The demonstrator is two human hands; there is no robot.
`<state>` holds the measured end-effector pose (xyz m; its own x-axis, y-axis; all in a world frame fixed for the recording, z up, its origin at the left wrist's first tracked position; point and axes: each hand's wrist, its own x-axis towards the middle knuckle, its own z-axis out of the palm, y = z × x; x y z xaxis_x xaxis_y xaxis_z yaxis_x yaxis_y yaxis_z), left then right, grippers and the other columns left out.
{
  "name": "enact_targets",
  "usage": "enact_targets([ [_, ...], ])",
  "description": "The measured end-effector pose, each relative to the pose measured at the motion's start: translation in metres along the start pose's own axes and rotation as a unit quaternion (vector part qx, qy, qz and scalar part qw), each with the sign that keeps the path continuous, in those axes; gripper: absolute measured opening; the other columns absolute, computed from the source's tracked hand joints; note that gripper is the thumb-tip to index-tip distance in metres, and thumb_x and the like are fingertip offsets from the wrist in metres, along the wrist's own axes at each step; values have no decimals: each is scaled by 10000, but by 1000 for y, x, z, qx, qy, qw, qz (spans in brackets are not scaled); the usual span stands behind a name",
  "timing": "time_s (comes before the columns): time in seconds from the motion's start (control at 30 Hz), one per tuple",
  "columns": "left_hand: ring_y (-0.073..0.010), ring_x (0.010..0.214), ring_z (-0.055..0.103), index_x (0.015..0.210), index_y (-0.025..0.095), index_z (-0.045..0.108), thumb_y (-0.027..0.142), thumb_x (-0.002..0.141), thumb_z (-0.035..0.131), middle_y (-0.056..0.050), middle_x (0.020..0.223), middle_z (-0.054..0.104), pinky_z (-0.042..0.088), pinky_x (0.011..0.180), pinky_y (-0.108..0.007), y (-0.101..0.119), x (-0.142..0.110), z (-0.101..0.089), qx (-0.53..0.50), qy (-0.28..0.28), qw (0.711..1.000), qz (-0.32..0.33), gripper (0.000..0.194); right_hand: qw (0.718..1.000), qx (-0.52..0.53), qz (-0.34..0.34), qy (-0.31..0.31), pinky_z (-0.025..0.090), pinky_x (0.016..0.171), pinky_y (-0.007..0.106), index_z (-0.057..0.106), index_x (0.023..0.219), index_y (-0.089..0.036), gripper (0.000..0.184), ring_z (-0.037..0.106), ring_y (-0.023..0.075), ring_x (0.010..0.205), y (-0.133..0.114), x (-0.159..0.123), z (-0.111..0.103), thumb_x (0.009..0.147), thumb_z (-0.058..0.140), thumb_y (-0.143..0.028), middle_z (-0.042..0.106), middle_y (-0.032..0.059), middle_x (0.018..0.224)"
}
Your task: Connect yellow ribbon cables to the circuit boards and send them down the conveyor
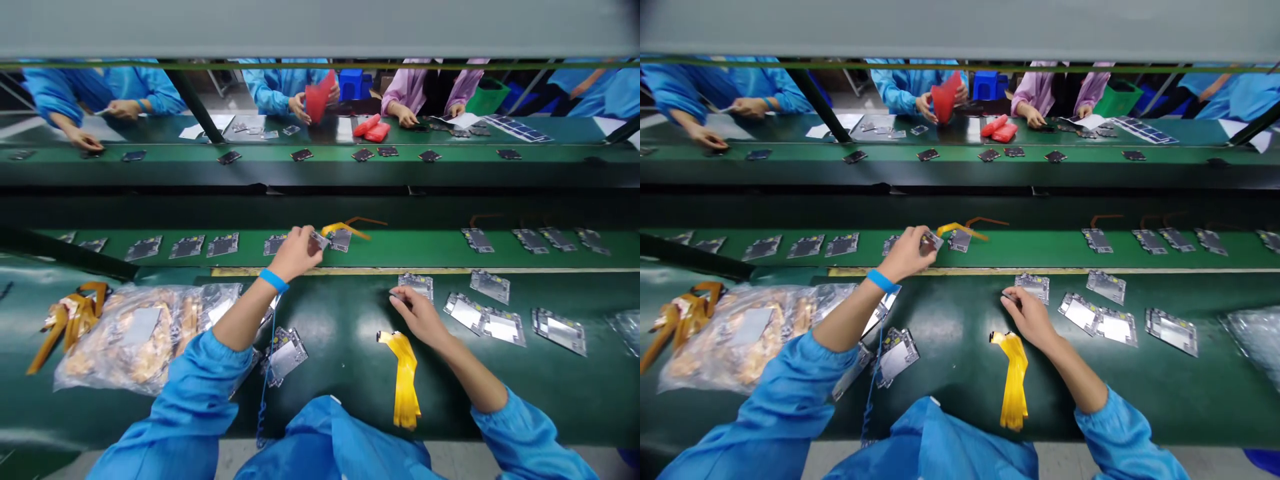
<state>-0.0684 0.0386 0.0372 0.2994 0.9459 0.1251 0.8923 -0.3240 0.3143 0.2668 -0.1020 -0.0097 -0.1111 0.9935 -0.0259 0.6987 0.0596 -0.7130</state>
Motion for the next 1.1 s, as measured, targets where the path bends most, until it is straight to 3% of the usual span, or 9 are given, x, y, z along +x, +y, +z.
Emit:
enact_targets([
  [0.13,-369,1259,563,1446,117,495,458,932,573,-203,1336,569,494,1044,-467,-37,20,-9,70,-45,993,-78,622,1000,-9,14,-14,508,683,332,694,1064,-223,375,659,214,708,3,-11,-6,969,528,-546,748,60,874],
  [0.23,-367,1326,525,1457,145,532,368,910,570,-194,1421,551,473,1077,-453,-65,21,-8,120,-130,982,-64,592,998,-39,14,-44,480,654,322,721,989,-239,340,649,210,679,3,-22,-13,969,537,-524,746,49,834],
  [0.33,-360,1378,486,1533,209,477,300,829,621,-164,1508,499,467,1077,-429,-84,22,-5,160,-211,964,-33,725,993,-78,13,-82,462,676,315,728,919,-239,306,681,223,770,-1,-33,-18,984,533,-466,751,56,879],
  [0.4,-366,1344,510,1564,236,444,293,808,625,-166,1495,502,476,1050,-433,-90,24,-4,183,-236,954,-14,780,989,-101,17,-109,456,701,312,735,931,-233,278,693,224,828,-5,-38,-20,994,538,-419,752,60,944],
  [0.6,-410,1246,534,1551,245,454,433,802,669,-193,1344,551,486,976,-472,-96,32,-12,234,-249,940,1,802,974,-164,20,-153,445,722,295,745,1036,-240,188,696,225,894,-21,-46,-11,973,628,-374,734,56,1021],
  [0.77,-449,1185,527,1506,170,492,434,817,632,-226,1269,548,505,900,-496,-107,21,-31,268,-192,944,-27,751,966,-192,17,-173,423,674,277,733,1047,-250,171,695,204,838,-28,-45,1,926,705,-367,719,54,1058],
  [0.9,-394,1145,546,1506,169,469,428,815,616,-187,1205,557,501,923,-458,-89,2,-39,225,-157,962,-8,753,969,-170,29,-177,392,658,271,706,921,-248,79,689,199,821,-25,-42,4,928,695,-326,725,27,954],
  [1.1,-323,1029,564,1425,176,536,340,825,622,-146,1106,588,488,886,-425,-1,-45,-11,114,-169,967,153,628,980,-107,14,-169,419,697,279,767,898,-263,160,703,208,862,-23,-40,-5,959,633,-326,756,37,964],
])
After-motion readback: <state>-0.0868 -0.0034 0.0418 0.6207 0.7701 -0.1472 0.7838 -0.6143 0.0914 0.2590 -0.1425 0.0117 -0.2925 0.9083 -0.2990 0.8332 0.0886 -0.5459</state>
